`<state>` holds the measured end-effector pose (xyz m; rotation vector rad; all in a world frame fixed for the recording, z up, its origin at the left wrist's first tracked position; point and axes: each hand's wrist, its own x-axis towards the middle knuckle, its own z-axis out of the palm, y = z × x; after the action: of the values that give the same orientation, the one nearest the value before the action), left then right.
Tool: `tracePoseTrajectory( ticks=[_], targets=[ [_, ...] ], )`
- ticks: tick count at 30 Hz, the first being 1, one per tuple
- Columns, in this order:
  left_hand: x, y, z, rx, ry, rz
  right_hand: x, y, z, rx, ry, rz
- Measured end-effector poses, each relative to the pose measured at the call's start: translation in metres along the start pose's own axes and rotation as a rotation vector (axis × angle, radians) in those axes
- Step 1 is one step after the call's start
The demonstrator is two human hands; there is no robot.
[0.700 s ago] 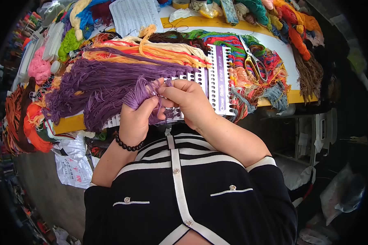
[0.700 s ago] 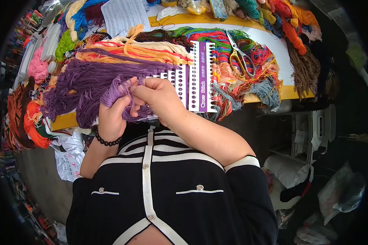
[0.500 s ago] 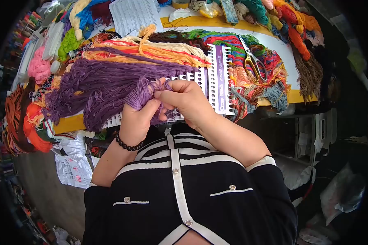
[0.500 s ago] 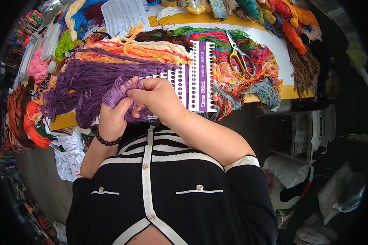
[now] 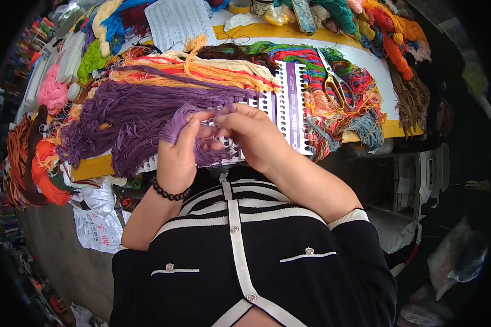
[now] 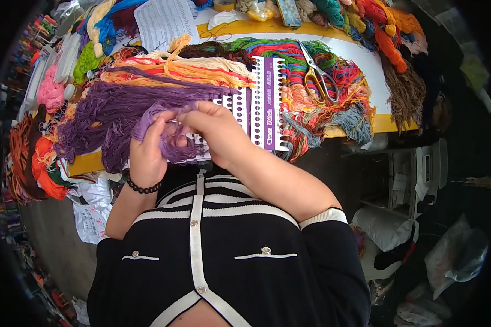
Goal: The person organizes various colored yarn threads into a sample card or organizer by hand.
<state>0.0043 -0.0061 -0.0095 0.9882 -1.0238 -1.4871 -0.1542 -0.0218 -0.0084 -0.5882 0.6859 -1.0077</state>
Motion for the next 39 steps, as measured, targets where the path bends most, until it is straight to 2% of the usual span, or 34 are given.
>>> tracePoseTrajectory(
  ticks=[2,4,5,6,7,8,9,10,12,13,14,15,16,19,20,21,22,23,24,25,26,27,28,29,30,31,32,33,34,35,37,38,39],
  targets=[
    [0.008,0.010,-0.013,-0.242,-0.009,-0.078,0.004,-0.014,-0.010,0.289,-0.068,-0.022],
    [0.017,0.045,-0.040,-0.568,-0.093,-0.082,-0.014,-0.056,-0.024,0.304,-0.137,0.013],
    [0.021,0.055,-0.071,-0.701,-0.127,-0.018,-0.027,-0.073,-0.032,0.333,-0.203,-0.083],
    [0.025,0.067,-0.110,-0.832,-0.161,0.048,-0.045,-0.095,-0.038,0.110,-0.063,-0.178],
    [0.029,0.076,-0.160,-0.770,-0.168,0.105,-0.060,-0.111,-0.051,-0.064,0.003,-0.266],
    [0.032,0.081,-0.212,-0.708,-0.172,0.160,-0.072,-0.122,-0.068,-0.373,0.307,-0.405],
    [0.031,0.086,-0.252,-0.718,-0.065,0.181,-0.079,-0.132,-0.088,-0.541,0.487,-0.511],
    [0.030,0.091,-0.285,-0.726,0.044,0.201,-0.086,-0.142,-0.113,-0.529,0.573,-0.554],
    [0.030,0.097,-0.336,-0.770,0.427,0.256,-0.100,-0.161,-0.160,-0.508,0.687,-0.530],
    [0.027,0.098,-0.375,-0.769,0.427,0.251,-0.106,-0.169,-0.188,-0.511,0.736,-0.524],
    [0.019,0.096,-0.419,-0.673,0.295,0.169,-0.113,-0.177,-0.212,-0.526,0.763,-0.521],
    [0.014,0.096,-0.446,-0.576,0.161,0.086,-0.120,-0.185,-0.237,-0.520,0.812,-0.497],
    [0.010,0.098,-0.455,-0.576,0.157,0.078,-0.128,-0.194,-0.259,-0.513,0.862,-0.472],
    [0.001,0.108,-0.472,-0.411,0.745,0.182,-0.155,-0.226,-0.317,-0.660,1.060,-0.514],
    [0.002,0.111,-0.472,-0.344,0.938,0.215,-0.171,-0.243,-0.348,-0.791,1.109,-0.491],
    [0.006,0.114,-0.469,-0.273,1.129,0.249,-0.177,-0.250,-0.356,-0.953,1.237,-0.559],
    [0.010,0.114,-0.453,-0.273,1.124,0.245,-0.177,-0.255,-0.345,-1.119,1.360,-0.627],
    [0.011,0.109,-0.434,-0.161,0.931,0.190,-0.177,-0.256,-0.333,-1.241,1.313,-0.660],
    [0.013,0.105,-0.399,-0.051,0.737,0.137,-0.161,-0.245,-0.288,-1.360,1.261,-0.692],
    [0.022,0.095,-0.346,-0.179,0.688,0.091,-0.140,-0.226,-0.248,-1.285,1.196,-0.640],
    [0.035,0.083,-0.279,-0.307,0.638,0.048,-0.121,-0.205,-0.229,-1.274,0.986,-0.573],
    [0.042,0.070,-0.215,-0.409,0.436,-0.056,-0.100,-0.175,-0.168,-1.104,0.853,-0.359],
    [0.047,0.055,-0.175,-0.551,-0.012,-0.237,-0.083,-0.139,-0.140,-1.099,0.539,-0.302],
    [0.049,0.036,-0.128,-0.508,-0.117,-0.289,-0.071,-0.112,-0.107,-1.108,0.335,-0.099],
    [0.047,0.027,-0.079,-0.348,-0.098,-0.436,-0.057,-0.078,-0.094,-1.152,0.009,-0.221],
    [0.046,0.017,-0.039,-0.191,-0.120,-0.520,-0.051,-0.053,-0.070,-1.054,-0.101,-0.137],
    [0.043,0.003,-0.017,-0.124,-0.276,-0.522,-0.049,-0.044,-0.051,-1.161,-0.249,-0.298],
    [0.038,-0.005,0.008,0.027,-0.324,-0.441,-0.049,-0.042,-0.038,-1.271,-0.280,-0.311],
    [0.035,-0.017,0.018,0.361,-0.538,-0.129,-0.052,-0.045,-0.027,-1.286,-0.240,-0.366],
    [0.031,0.001,0.030,0.491,-0.513,-0.422,-0.052,-0.048,-0.025,-1.305,-0.202,-0.434],
    [0.025,-0.002,0.041,0.367,-0.441,-0.432,-0.058,-0.055,-0.031,-1.264,-0.033,-0.395],
    [0.028,-0.015,0.035,0.358,-0.545,-0.238,-0.058,-0.050,-0.045,-1.091,0.054,-0.365],
    [0.023,-0.021,0.040,0.266,-0.486,-0.009,-0.059,-0.054,-0.049,-1.188,0.017,-0.411]
  ],
)
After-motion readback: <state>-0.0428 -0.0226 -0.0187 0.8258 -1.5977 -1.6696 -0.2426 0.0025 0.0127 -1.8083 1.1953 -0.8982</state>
